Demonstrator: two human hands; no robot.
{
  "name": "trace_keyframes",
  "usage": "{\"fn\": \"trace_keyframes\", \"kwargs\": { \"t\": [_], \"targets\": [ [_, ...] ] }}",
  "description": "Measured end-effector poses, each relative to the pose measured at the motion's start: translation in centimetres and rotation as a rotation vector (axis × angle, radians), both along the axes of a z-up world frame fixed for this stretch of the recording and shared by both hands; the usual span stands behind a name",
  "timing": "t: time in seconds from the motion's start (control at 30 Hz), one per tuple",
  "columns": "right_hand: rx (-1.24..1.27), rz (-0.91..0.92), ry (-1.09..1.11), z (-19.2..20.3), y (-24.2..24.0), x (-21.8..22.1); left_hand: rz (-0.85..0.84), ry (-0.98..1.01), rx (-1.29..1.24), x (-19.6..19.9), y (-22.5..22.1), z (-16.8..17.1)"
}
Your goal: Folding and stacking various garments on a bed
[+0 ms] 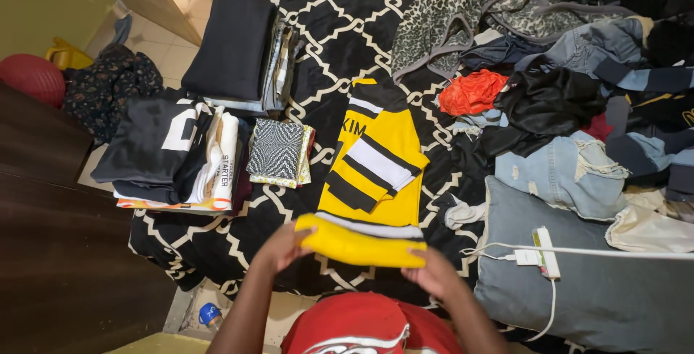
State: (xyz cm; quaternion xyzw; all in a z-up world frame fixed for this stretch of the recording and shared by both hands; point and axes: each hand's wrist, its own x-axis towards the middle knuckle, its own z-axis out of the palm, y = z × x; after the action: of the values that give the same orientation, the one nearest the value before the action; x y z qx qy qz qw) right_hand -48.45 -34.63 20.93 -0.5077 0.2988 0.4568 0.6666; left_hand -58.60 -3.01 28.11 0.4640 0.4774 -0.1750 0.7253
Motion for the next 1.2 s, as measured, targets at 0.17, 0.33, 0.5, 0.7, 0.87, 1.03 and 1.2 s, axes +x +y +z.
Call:
{"fn": "trace_keyframes", "kwargs": {
  "t": [0.17, 0.33, 0.5, 0.7, 0.87, 1.03, 1.2],
  "targets": [
    [0.293, -0.237, -0.197, -4.9, 1.3, 7.6, 0.134, -0.443, -0.057, 8.5, 1.9, -8.0],
    [0.259, -0.261, -0.349, -7.8, 2.3, 11.1, 0.038, -0.472, 0.020, 13.6, 2.7, -12.5],
    [-0.273, -0.122, -0.380, -15.2, 1.3, 10.9, -0.020, -0.161, 0.591, 12.1, 5.3, -30.7],
    [-0.394, 0.019, -0.241, -18.6, 1.4, 10.2, -0.203, 0.045, 0.701, 9.7, 4.4, -33.8],
    [-0.484, 0.173, -0.268, -19.7, 1.9, 11.0, -0.185, 0.073, 0.684, 10.6, 3.8, -33.3],
    [-0.324, 0.138, -0.224, -17.1, 2.3, 11.1, -0.171, -0.001, 0.582, 11.0, 3.2, -28.4],
    [-0.302, -0.099, -0.210, -12.5, 2.6, 9.0, 0.124, -0.184, 0.142, 9.0, 1.9, -24.4]
  ]
}}
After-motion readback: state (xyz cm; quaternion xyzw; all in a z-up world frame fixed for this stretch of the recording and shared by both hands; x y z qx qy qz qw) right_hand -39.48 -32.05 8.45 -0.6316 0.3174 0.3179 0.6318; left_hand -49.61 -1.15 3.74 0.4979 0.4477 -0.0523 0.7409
